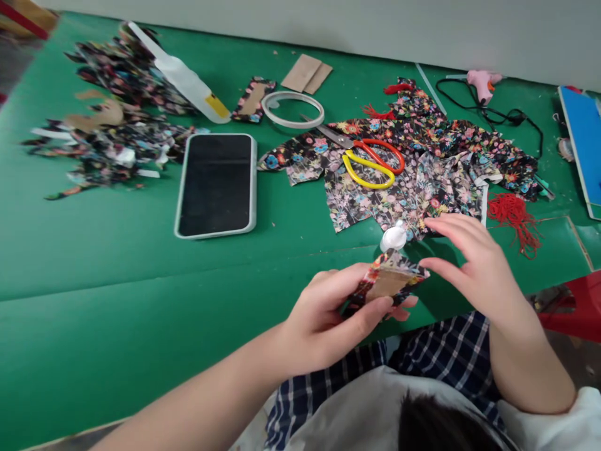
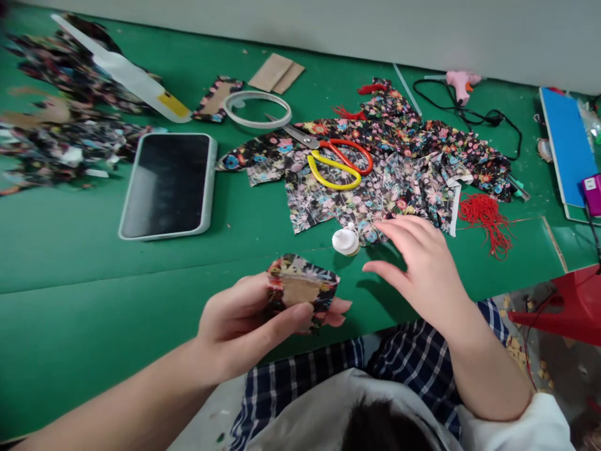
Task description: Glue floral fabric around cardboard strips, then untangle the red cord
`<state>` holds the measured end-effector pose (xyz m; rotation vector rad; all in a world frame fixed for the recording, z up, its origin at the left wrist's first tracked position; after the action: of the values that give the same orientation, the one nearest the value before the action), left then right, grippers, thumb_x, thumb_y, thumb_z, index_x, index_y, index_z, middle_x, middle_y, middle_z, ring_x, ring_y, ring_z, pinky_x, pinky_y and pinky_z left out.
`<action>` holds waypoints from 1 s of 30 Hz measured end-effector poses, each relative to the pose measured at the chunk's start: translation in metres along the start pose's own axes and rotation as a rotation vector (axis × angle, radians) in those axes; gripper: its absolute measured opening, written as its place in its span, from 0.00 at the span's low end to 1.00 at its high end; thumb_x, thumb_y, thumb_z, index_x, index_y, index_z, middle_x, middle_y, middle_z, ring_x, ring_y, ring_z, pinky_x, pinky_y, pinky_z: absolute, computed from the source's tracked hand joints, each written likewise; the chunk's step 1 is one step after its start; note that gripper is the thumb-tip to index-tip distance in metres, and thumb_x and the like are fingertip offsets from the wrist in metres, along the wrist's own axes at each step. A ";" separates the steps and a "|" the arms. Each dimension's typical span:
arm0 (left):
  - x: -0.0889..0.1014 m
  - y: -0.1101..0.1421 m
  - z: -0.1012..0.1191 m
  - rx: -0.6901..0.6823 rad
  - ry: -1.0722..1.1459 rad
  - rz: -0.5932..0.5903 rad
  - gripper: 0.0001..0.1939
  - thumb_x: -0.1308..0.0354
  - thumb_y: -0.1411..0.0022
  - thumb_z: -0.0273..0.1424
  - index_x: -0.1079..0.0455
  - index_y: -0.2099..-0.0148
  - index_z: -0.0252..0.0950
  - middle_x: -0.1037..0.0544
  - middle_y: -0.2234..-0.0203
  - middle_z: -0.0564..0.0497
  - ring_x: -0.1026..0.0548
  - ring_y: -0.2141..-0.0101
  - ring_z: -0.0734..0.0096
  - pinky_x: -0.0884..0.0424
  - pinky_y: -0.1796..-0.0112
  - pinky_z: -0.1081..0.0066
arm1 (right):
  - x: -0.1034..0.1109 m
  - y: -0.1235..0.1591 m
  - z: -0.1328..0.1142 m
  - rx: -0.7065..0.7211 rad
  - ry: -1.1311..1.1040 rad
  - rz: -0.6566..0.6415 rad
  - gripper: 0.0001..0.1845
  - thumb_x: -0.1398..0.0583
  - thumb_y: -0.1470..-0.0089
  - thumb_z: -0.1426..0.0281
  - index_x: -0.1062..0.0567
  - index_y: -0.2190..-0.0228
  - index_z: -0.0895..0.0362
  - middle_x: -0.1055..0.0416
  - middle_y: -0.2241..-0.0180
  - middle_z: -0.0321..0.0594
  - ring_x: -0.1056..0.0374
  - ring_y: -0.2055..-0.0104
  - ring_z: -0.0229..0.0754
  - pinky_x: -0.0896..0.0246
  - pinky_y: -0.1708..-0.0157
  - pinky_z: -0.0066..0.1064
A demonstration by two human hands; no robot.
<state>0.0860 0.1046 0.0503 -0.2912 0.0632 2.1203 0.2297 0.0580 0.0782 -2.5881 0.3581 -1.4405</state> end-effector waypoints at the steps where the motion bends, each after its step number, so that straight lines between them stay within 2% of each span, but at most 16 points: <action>1: -0.001 0.000 0.001 -0.021 -0.015 -0.016 0.08 0.44 0.38 0.29 0.27 0.57 0.38 0.18 0.65 0.47 0.20 0.69 0.70 0.24 0.69 0.76 | 0.013 0.003 -0.003 0.001 -0.086 0.086 0.17 0.37 0.50 0.61 0.25 0.57 0.52 0.23 0.58 0.41 0.30 0.53 0.45 0.34 0.52 0.41; 3: -0.004 0.000 0.001 -0.016 -0.030 -0.033 0.07 0.44 0.38 0.28 0.27 0.57 0.38 0.18 0.65 0.47 0.20 0.69 0.70 0.24 0.69 0.78 | 0.025 0.009 -0.010 0.008 -0.303 0.180 0.09 0.40 0.47 0.65 0.23 0.63 0.50 0.22 0.66 0.37 0.28 0.61 0.40 0.31 0.60 0.34; 5: -0.004 0.000 -0.003 0.033 -0.017 -0.023 0.07 0.43 0.38 0.28 0.28 0.57 0.38 0.19 0.64 0.48 0.20 0.69 0.70 0.24 0.70 0.79 | 0.021 0.012 -0.017 0.027 -0.502 0.174 0.10 0.43 0.44 0.66 0.22 0.62 0.49 0.22 0.67 0.36 0.28 0.63 0.38 0.30 0.63 0.31; 9: -0.007 0.003 -0.014 0.143 0.139 -0.053 0.09 0.43 0.38 0.33 0.31 0.55 0.39 0.19 0.66 0.50 0.20 0.71 0.72 0.27 0.78 0.83 | -0.002 0.012 -0.029 0.060 -0.726 0.064 0.15 0.41 0.45 0.64 0.25 0.55 0.48 0.22 0.62 0.37 0.27 0.60 0.37 0.28 0.61 0.29; 11: -0.008 0.004 -0.021 0.218 0.201 -0.060 0.10 0.42 0.39 0.36 0.32 0.57 0.38 0.20 0.71 0.51 0.21 0.73 0.71 0.29 0.82 0.84 | -0.009 0.011 -0.028 0.028 -0.776 0.045 0.17 0.40 0.47 0.65 0.26 0.54 0.47 0.23 0.61 0.37 0.27 0.59 0.37 0.28 0.60 0.30; 13: -0.008 0.004 -0.027 0.278 0.241 -0.069 0.11 0.41 0.40 0.38 0.34 0.59 0.37 0.22 0.75 0.51 0.21 0.75 0.70 0.28 0.82 0.82 | -0.012 0.011 -0.027 0.006 -0.796 0.048 0.18 0.38 0.48 0.67 0.26 0.54 0.46 0.23 0.60 0.37 0.27 0.58 0.36 0.28 0.58 0.29; 19: -0.012 0.003 -0.028 0.365 0.396 -0.066 0.13 0.37 0.43 0.37 0.33 0.60 0.35 0.22 0.74 0.52 0.22 0.76 0.71 0.23 0.76 0.77 | -0.010 0.013 -0.030 0.045 -0.739 0.078 0.20 0.39 0.48 0.70 0.28 0.52 0.45 0.25 0.59 0.36 0.28 0.58 0.34 0.29 0.58 0.28; 25: -0.011 0.005 -0.019 0.465 0.387 0.087 0.10 0.36 0.46 0.31 0.31 0.62 0.35 0.24 0.80 0.56 0.23 0.80 0.75 0.27 0.79 0.81 | 0.003 0.012 -0.038 0.183 -0.497 0.162 0.24 0.36 0.51 0.66 0.29 0.51 0.48 0.24 0.61 0.38 0.28 0.59 0.39 0.29 0.61 0.32; 30: -0.011 0.006 -0.017 0.533 0.383 0.098 0.08 0.35 0.47 0.29 0.31 0.65 0.35 0.24 0.81 0.56 0.24 0.81 0.74 0.28 0.80 0.81 | 0.013 0.011 -0.049 0.323 -0.277 0.236 0.25 0.36 0.53 0.61 0.28 0.52 0.52 0.23 0.65 0.41 0.28 0.63 0.43 0.29 0.65 0.36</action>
<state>0.0895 0.0896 0.0356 -0.3715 0.8644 2.0268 0.1935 0.0426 0.1119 -2.3470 0.3460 -0.9579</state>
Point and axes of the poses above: each hand's wrist, its own y-axis away from the middle knuckle, its own x-axis out of the back of the hand, z = x × y, the point moved 8 cm from there along -y, towards the middle knuckle
